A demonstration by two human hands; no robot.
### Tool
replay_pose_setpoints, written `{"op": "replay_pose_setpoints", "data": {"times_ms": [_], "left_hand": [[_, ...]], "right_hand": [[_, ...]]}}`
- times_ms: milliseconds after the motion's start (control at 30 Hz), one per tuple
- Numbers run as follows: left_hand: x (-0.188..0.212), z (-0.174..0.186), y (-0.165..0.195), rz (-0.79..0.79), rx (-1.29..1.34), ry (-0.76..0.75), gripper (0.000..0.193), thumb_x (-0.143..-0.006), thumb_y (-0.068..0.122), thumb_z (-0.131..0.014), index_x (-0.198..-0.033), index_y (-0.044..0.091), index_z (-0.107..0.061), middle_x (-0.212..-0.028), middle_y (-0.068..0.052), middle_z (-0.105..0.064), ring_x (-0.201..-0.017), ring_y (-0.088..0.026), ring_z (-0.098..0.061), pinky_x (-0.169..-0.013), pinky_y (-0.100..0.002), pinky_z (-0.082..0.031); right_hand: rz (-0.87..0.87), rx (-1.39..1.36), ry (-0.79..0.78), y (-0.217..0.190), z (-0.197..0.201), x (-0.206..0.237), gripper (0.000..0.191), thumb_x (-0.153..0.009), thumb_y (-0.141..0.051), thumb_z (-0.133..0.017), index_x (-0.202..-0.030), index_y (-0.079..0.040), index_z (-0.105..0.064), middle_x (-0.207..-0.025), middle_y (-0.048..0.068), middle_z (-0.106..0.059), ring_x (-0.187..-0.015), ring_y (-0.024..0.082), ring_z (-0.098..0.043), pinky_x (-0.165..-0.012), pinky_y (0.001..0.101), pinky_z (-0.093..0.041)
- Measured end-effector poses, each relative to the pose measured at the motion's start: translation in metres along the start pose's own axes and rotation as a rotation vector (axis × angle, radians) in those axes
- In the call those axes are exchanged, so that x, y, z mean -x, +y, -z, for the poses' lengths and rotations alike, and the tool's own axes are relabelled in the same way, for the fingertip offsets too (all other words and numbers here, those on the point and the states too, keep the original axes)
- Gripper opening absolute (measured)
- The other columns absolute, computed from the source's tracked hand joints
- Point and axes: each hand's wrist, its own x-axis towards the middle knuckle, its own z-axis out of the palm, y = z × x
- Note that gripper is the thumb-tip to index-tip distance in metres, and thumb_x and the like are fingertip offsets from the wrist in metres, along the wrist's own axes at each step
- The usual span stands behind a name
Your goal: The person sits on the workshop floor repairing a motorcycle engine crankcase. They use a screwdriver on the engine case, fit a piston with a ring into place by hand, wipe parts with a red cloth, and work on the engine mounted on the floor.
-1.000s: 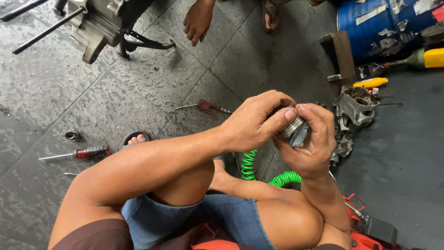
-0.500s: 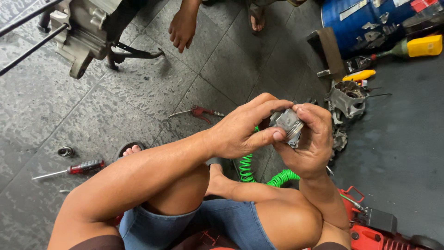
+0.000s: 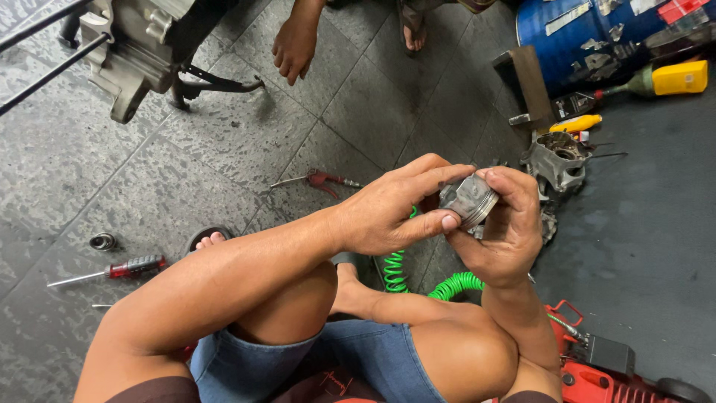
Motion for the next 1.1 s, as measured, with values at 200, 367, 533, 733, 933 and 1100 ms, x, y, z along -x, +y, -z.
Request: {"op": "replay_pose_setpoints", "data": {"times_ms": [200, 367, 533, 733, 933, 1100], "left_hand": [[0.0003, 0.0000, 0.0002, -0.019, -0.006, 0.011, 0.056, -0.106, 0.031, -0.064, -0.152, 0.003, -0.047, -0.126, -0.015, -0.059, -0.112, -0.028, -0.065, -0.097, -0.037, -0.055], [0.0009, 0.0000, 0.0016, -0.001, 0.051, 0.021, 0.054, -0.103, 0.030, -0.066, -0.148, 0.004, -0.050, -0.125, -0.013, -0.059, -0.104, -0.023, -0.066, -0.092, -0.035, -0.057], [-0.0004, 0.0015, 0.0022, 0.007, 0.093, 0.023, 0.055, -0.099, 0.026, -0.069, -0.146, 0.004, -0.051, -0.123, -0.012, -0.058, -0.101, -0.021, -0.064, -0.087, -0.033, -0.057], [0.0013, 0.0014, 0.0045, 0.019, 0.161, 0.032, 0.056, -0.098, 0.021, -0.071, -0.147, 0.004, -0.050, -0.126, -0.010, -0.056, -0.102, -0.019, -0.063, -0.086, -0.032, -0.057], [0.0014, 0.0029, 0.0064, 0.040, 0.184, 0.027, 0.058, -0.096, 0.020, -0.071, -0.147, 0.005, -0.049, -0.128, -0.010, -0.056, -0.101, -0.019, -0.062, -0.085, -0.032, -0.057], [0.0007, 0.0035, 0.0054, 0.032, 0.177, 0.019, 0.057, -0.097, 0.021, -0.072, -0.148, 0.005, -0.049, -0.130, -0.010, -0.056, -0.103, -0.019, -0.062, -0.088, -0.032, -0.057]], "right_hand": [[-0.005, 0.000, -0.008, 0.0030, 0.0020, 0.0029, 0.068, -0.085, -0.002, -0.086, -0.143, -0.005, -0.051, -0.134, 0.009, -0.052, -0.119, 0.015, -0.058, -0.104, 0.0290, -0.053], [-0.007, -0.001, -0.016, 0.0053, 0.0013, 0.0038, 0.069, -0.085, -0.002, -0.087, -0.144, -0.006, -0.050, -0.137, 0.009, -0.051, -0.122, 0.016, -0.057, -0.106, 0.0296, -0.052], [0.034, 0.024, -0.042, 0.0044, 0.0020, 0.0014, 0.071, -0.084, -0.005, -0.087, -0.144, -0.007, -0.049, -0.139, 0.010, -0.048, -0.128, 0.017, -0.054, -0.111, 0.0314, -0.049], [-0.002, -0.043, -0.037, -0.0004, 0.0040, 0.0003, 0.075, -0.087, -0.020, -0.088, -0.149, -0.005, -0.048, -0.144, 0.010, -0.046, -0.124, 0.015, -0.056, -0.108, 0.0299, -0.051], [0.035, 0.034, -0.046, 0.0015, 0.0062, -0.0012, 0.070, -0.089, -0.026, -0.087, -0.145, -0.004, -0.051, -0.137, 0.011, -0.050, -0.123, 0.016, -0.056, -0.105, 0.0296, -0.052], [0.015, 0.038, -0.038, 0.0026, 0.0071, 0.0008, 0.068, -0.089, -0.029, -0.087, -0.142, -0.004, -0.053, -0.134, 0.010, -0.052, -0.121, 0.016, -0.057, -0.104, 0.0290, -0.052]]}}
